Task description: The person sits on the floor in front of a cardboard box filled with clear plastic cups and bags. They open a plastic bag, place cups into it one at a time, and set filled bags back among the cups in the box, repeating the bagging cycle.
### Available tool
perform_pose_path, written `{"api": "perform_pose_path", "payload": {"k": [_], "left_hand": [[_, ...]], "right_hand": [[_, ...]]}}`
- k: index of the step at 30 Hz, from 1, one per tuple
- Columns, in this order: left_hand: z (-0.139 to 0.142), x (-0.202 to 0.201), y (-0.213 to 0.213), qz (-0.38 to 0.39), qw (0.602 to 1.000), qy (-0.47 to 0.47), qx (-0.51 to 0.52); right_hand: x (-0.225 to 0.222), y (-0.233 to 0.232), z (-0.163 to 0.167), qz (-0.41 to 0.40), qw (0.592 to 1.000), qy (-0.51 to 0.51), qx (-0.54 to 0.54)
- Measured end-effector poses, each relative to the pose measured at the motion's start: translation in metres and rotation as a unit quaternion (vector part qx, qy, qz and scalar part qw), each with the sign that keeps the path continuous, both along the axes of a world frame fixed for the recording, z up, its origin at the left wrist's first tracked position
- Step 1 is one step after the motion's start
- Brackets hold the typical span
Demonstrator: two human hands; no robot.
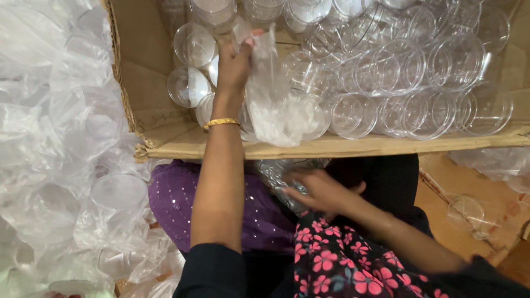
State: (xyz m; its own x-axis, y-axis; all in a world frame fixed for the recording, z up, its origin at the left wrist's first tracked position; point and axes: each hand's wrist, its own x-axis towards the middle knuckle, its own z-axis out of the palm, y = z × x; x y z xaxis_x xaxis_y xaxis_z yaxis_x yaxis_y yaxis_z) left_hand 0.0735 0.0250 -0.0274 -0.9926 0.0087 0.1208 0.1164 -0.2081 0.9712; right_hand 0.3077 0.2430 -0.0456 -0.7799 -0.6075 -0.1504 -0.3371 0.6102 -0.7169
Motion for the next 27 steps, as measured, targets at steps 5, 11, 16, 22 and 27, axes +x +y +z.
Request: {"api": "perform_pose_path", "payload": {"k": [5,11,16,22,27], "left_hand": [[0.002,0.013,-0.005,0.015,0.999,0.028,0.004],[0.018,0.020,-0.017,0.025,0.993,0.013,0.114],[0.032,0.034,-0.014,-0.073,0.992,0.003,0.100],[0.035,0.049,0.001,-0.204,0.975,0.084,0.028],[0.025,0.043,0.009,-0.148,0.985,0.085,-0.003]], "right_hand": [[-0.022,-0.057,-0.062,-0.092,0.990,-0.027,0.102],[-0.019,-0.021,0.002,-0.017,0.982,-0.127,-0.137],[-0.057,0.020,0.091,-0.155,0.934,-0.108,-0.303],[-0.140,-0.004,0.111,-0.278,0.893,-0.094,-0.340],[-0.163,-0.006,0.101,-0.210,0.844,-0.193,-0.453]]}}
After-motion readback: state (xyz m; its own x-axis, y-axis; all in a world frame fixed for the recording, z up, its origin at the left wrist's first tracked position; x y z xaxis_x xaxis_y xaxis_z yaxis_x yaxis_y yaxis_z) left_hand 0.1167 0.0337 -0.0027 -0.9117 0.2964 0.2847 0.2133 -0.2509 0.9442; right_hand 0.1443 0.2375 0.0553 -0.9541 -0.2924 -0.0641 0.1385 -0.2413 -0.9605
